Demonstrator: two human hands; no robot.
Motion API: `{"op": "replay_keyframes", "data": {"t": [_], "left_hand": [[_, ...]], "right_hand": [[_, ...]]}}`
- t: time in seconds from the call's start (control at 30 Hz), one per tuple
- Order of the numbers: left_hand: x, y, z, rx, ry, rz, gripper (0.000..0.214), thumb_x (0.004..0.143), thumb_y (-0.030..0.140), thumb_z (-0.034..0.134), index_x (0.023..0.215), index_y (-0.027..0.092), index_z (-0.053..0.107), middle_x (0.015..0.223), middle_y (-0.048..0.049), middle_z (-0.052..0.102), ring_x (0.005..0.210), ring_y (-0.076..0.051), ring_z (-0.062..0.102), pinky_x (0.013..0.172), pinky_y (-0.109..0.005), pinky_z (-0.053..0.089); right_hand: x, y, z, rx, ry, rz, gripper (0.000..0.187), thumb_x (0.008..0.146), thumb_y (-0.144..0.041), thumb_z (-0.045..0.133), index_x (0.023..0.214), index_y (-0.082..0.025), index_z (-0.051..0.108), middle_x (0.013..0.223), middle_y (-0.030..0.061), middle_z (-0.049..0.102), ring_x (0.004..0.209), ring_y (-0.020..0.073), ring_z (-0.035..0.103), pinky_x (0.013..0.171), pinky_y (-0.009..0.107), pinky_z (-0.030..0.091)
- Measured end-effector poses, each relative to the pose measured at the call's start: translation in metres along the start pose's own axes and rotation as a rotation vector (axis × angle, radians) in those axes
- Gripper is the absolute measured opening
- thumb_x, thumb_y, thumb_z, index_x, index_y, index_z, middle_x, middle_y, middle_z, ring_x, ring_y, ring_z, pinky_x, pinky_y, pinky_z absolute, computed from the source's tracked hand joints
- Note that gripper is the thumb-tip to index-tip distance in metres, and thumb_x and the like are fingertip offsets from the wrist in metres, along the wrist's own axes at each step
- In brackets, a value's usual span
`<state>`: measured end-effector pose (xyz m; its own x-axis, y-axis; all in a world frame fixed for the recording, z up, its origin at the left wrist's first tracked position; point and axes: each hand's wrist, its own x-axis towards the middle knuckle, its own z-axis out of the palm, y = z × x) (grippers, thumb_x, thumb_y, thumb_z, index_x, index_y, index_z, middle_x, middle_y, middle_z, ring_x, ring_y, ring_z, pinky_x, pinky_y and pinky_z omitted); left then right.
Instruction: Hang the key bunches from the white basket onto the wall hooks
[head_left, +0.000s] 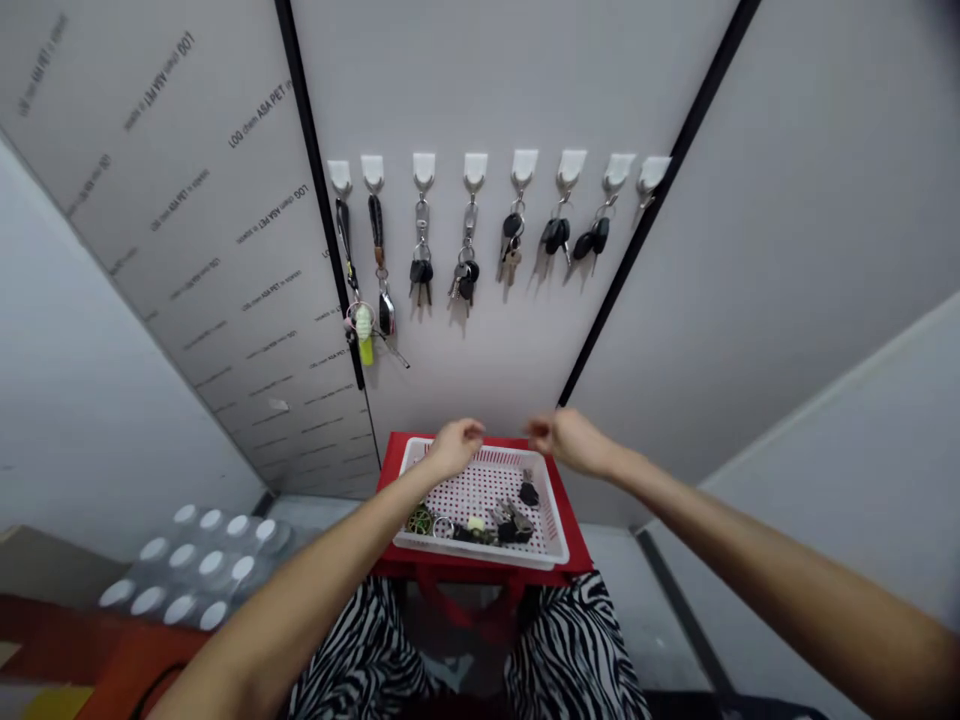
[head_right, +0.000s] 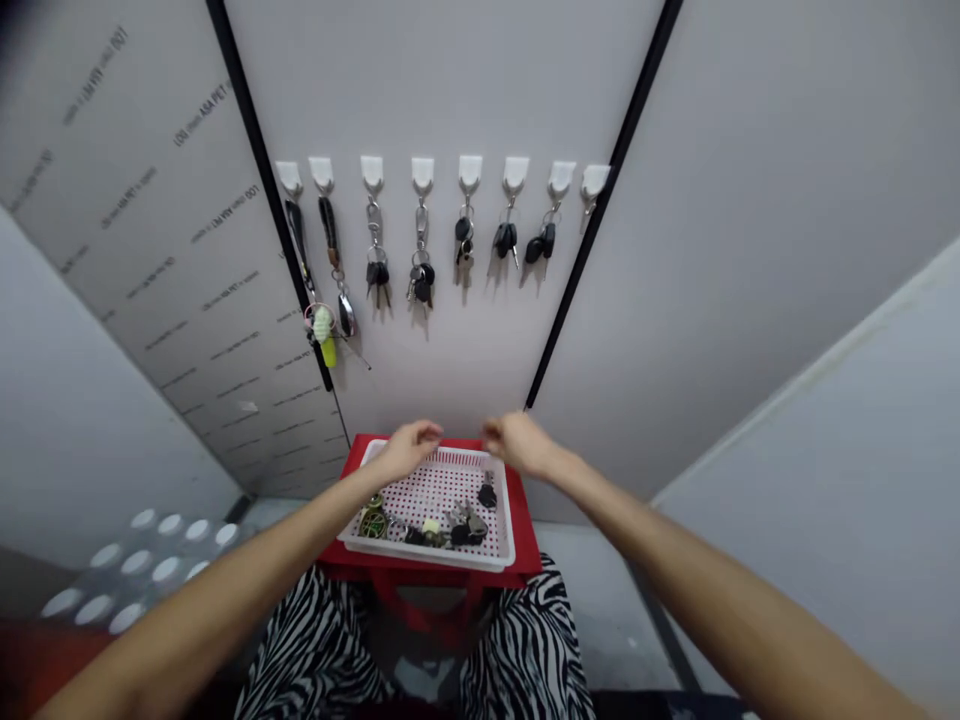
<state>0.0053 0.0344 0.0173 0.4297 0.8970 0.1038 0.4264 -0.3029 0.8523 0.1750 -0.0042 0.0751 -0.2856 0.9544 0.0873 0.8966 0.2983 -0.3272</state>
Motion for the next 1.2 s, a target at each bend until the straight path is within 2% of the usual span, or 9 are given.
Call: {"op": "replay_keyframes", "data": {"t": [0.07, 0.13, 0.2, 0.37, 0.57, 0.8, 0.93, 1.1, 1.2], "left_hand": [[-0.015, -0.017, 0.008, 0.016, -0.056, -0.049, 0.023, 0.063, 0.012, 0.041, 0.082, 0.009, 0.052, 0.076, -0.0055, 0.056, 0.068, -0.010, 0.049, 0.066, -0.023, 0.039], [-0.025, -0.024, 0.014, 0.035, -0.130, -0.059, 0.024, 0.062, 0.013, 0.041, 0.083, 0.010, 0.052, 0.074, -0.0046, 0.057, 0.066, -0.010, 0.049, 0.063, -0.022, 0.039], [-0.032, -0.026, 0.016, 0.067, -0.200, -0.035, 0.024, 0.061, 0.014, 0.041, 0.082, 0.011, 0.052, 0.072, -0.0033, 0.057, 0.064, -0.010, 0.049, 0.061, -0.021, 0.039], [-0.042, -0.025, 0.016, 0.153, -0.325, -0.003, 0.025, 0.060, 0.016, 0.042, 0.082, 0.014, 0.054, 0.067, -0.0013, 0.056, 0.060, -0.010, 0.048, 0.058, -0.019, 0.038], [-0.048, -0.023, 0.025, 0.184, -0.449, 0.016, 0.026, 0.057, 0.014, 0.045, 0.080, 0.014, 0.055, 0.064, -0.0003, 0.056, 0.057, -0.009, 0.047, 0.054, -0.018, 0.037], [-0.044, -0.021, 0.028, 0.085, -0.393, -0.003, 0.034, 0.055, 0.011, 0.045, 0.088, 0.015, 0.052, 0.071, -0.0005, 0.056, 0.062, -0.009, 0.047, 0.058, -0.017, 0.037], [-0.038, -0.022, 0.028, 0.057, -0.315, -0.045, 0.026, 0.059, 0.020, 0.044, 0.081, 0.013, 0.055, 0.062, 0.0003, 0.054, 0.055, -0.008, 0.044, 0.052, -0.017, 0.036], [-0.031, -0.013, 0.017, 0.013, -0.243, -0.045, 0.023, 0.060, 0.024, 0.043, 0.074, 0.010, 0.057, 0.053, 0.0019, 0.049, 0.048, -0.007, 0.038, 0.047, -0.017, 0.032], [-0.029, -0.006, 0.012, 0.035, -0.199, -0.045, 0.021, 0.058, 0.022, 0.046, 0.071, 0.011, 0.057, 0.049, 0.0033, 0.047, 0.046, -0.006, 0.036, 0.046, -0.017, 0.030]], "right_hand": [[-0.012, -0.003, 0.029, -0.156, -0.152, -0.081, 0.015, 0.058, -0.014, 0.046, 0.067, -0.016, 0.058, 0.069, 0.0053, 0.059, 0.066, 0.0157, 0.050, 0.063, 0.027, 0.036], [-0.020, -0.006, 0.046, -0.277, -0.218, -0.125, 0.015, 0.057, -0.015, 0.048, 0.067, -0.016, 0.058, 0.073, 0.0070, 0.059, 0.074, 0.0195, 0.048, 0.067, 0.031, 0.033], [-0.025, -0.010, 0.052, -0.323, -0.257, -0.149, 0.016, 0.056, -0.016, 0.049, 0.069, -0.017, 0.058, 0.075, 0.0069, 0.059, 0.077, 0.0203, 0.047, 0.069, 0.032, 0.031], [-0.038, -0.020, 0.057, -0.264, -0.337, -0.219, 0.023, 0.055, -0.020, 0.050, 0.078, -0.021, 0.056, 0.077, 0.0039, 0.057, 0.080, 0.0186, 0.045, 0.070, 0.030, 0.029], [-0.041, -0.018, 0.071, -0.259, -0.303, -0.184, 0.020, 0.055, -0.020, 0.050, 0.074, -0.018, 0.056, 0.074, 0.0048, 0.054, 0.075, 0.0172, 0.046, 0.065, 0.027, 0.030], [-0.036, -0.011, 0.071, -0.091, -0.163, -0.109, 0.008, 0.059, -0.016, 0.045, 0.062, -0.015, 0.052, 0.064, 0.0028, 0.050, 0.061, 0.0106, 0.044, 0.056, 0.019, 0.032], [-0.035, -0.011, 0.067, 0.142, -0.098, -0.033, 0.007, 0.061, -0.017, 0.044, 0.059, -0.014, 0.049, 0.059, 0.0000, 0.048, 0.053, 0.0080, 0.041, 0.051, 0.018, 0.031], [-0.033, -0.007, 0.064, 0.589, -0.162, 0.108, 0.011, 0.063, -0.023, 0.043, 0.065, -0.014, 0.047, 0.053, -0.0038, 0.044, 0.046, 0.0058, 0.038, 0.046, 0.018, 0.030], [-0.031, -0.006, 0.065, 0.737, -0.169, 0.130, 0.010, 0.060, -0.023, 0.046, 0.063, -0.014, 0.044, 0.051, -0.0052, 0.042, 0.045, 0.0051, 0.037, 0.044, 0.017, 0.030]]}}
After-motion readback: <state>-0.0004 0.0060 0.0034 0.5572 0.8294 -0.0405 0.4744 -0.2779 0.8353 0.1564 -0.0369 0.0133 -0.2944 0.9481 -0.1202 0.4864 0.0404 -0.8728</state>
